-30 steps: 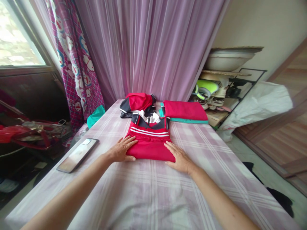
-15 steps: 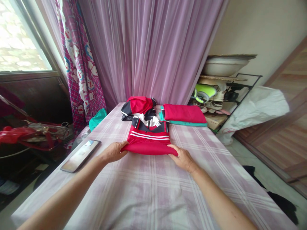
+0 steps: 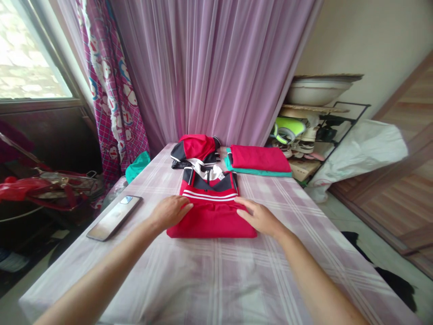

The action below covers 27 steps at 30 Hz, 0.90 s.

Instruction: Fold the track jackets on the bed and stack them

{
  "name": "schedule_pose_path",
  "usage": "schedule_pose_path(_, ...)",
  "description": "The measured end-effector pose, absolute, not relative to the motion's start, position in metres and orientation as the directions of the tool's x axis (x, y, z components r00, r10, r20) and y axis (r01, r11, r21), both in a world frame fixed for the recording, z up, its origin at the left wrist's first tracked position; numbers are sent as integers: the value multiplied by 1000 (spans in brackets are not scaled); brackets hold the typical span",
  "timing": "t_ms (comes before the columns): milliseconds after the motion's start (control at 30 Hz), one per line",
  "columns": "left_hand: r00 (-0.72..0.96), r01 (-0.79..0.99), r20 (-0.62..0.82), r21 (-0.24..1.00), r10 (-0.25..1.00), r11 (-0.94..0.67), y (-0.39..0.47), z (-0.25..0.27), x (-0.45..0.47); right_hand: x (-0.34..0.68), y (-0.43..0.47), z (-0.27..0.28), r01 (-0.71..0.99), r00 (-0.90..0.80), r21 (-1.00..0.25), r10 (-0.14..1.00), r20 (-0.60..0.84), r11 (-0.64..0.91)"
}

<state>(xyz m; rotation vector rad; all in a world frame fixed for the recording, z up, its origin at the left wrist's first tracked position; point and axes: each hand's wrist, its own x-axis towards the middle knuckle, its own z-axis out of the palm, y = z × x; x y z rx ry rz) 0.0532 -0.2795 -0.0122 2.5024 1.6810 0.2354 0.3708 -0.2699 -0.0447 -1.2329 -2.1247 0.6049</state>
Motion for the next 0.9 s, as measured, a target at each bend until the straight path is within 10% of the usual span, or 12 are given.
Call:
schedule_pose_path(133, 295, 928, 272, 145, 916, -342, -262, -41, 108, 308, -255, -53, 767, -242, -469, 874, 421, 438)
schedule_pose_path(433, 112, 980, 233, 134, 966, -146, -245, -89, 119, 296, -249, -86, 909, -358, -188, 928, 108, 373)
schedule_pose_path(733, 14, 961, 293, 261, 956, -94, -245, -101, 104, 339, -229, -111, 815, -261, -432, 910, 323, 387)
schedule_pose_path(900, -125, 892, 406, 446, 905, -77, -237, -99, 78, 362, -230, -126, 700, 63, -645, 873, 483, 307)
